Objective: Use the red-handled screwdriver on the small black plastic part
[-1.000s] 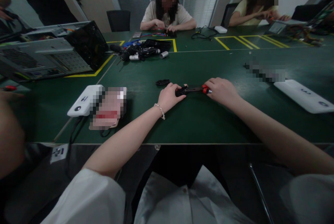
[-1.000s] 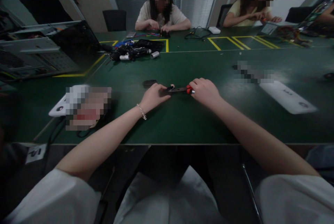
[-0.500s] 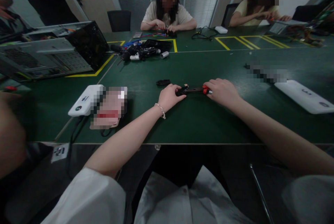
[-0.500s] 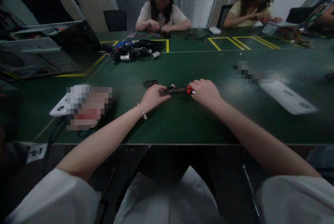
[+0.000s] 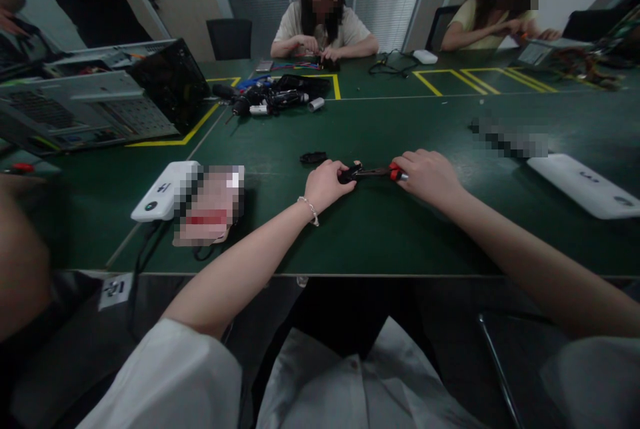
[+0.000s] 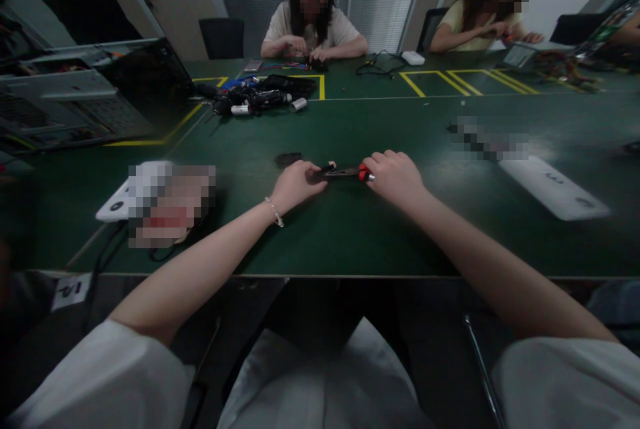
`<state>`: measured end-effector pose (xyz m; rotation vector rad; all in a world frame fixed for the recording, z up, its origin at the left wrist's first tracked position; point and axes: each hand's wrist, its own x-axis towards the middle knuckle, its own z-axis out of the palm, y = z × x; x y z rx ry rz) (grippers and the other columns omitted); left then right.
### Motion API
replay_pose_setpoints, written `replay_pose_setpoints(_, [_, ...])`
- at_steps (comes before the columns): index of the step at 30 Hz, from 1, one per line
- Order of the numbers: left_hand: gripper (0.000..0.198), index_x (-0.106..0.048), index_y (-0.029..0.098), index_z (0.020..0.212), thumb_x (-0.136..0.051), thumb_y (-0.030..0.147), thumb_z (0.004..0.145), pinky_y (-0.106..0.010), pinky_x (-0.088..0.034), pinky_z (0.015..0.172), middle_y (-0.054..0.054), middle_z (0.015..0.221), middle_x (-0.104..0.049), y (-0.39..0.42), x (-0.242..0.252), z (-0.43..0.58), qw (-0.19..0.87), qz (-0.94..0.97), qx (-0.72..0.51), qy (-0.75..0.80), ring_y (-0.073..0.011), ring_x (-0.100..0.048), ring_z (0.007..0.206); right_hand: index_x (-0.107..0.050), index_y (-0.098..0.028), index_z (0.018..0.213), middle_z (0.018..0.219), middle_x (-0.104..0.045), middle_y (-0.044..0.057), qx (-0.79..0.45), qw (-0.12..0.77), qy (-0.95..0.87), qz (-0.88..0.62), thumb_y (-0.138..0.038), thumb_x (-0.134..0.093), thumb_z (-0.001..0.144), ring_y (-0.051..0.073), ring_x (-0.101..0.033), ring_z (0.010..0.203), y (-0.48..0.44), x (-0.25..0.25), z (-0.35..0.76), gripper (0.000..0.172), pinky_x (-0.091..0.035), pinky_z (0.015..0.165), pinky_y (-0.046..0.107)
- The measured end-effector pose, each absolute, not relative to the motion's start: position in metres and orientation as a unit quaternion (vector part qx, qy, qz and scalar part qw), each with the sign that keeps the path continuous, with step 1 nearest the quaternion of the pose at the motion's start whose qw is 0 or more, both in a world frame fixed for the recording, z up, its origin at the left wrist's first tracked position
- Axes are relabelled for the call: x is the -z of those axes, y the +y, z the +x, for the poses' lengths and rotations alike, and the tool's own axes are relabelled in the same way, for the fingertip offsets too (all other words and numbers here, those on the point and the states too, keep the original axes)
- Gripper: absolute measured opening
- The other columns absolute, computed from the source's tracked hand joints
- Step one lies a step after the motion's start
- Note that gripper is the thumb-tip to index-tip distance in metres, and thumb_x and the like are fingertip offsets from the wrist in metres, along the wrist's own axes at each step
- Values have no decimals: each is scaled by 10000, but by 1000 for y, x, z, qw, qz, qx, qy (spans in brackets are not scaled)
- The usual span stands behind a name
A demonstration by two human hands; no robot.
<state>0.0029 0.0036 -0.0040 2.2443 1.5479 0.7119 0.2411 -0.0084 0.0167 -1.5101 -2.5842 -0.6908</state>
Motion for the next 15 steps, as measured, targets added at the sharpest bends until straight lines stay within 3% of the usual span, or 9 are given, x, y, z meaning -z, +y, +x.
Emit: replay_pose_setpoints(15, [316, -655, 169, 981, -680, 381, 748, -295, -485, 716, -61, 979, -642, 2, 1, 3, 156, 788, -243, 543, -188, -610, 863, -629, -168, 1014, 918, -659, 114, 225, 44, -840, -491, -280, -504, 811, 239, -558, 800, -7, -14, 242, 264, -372, 643, 337])
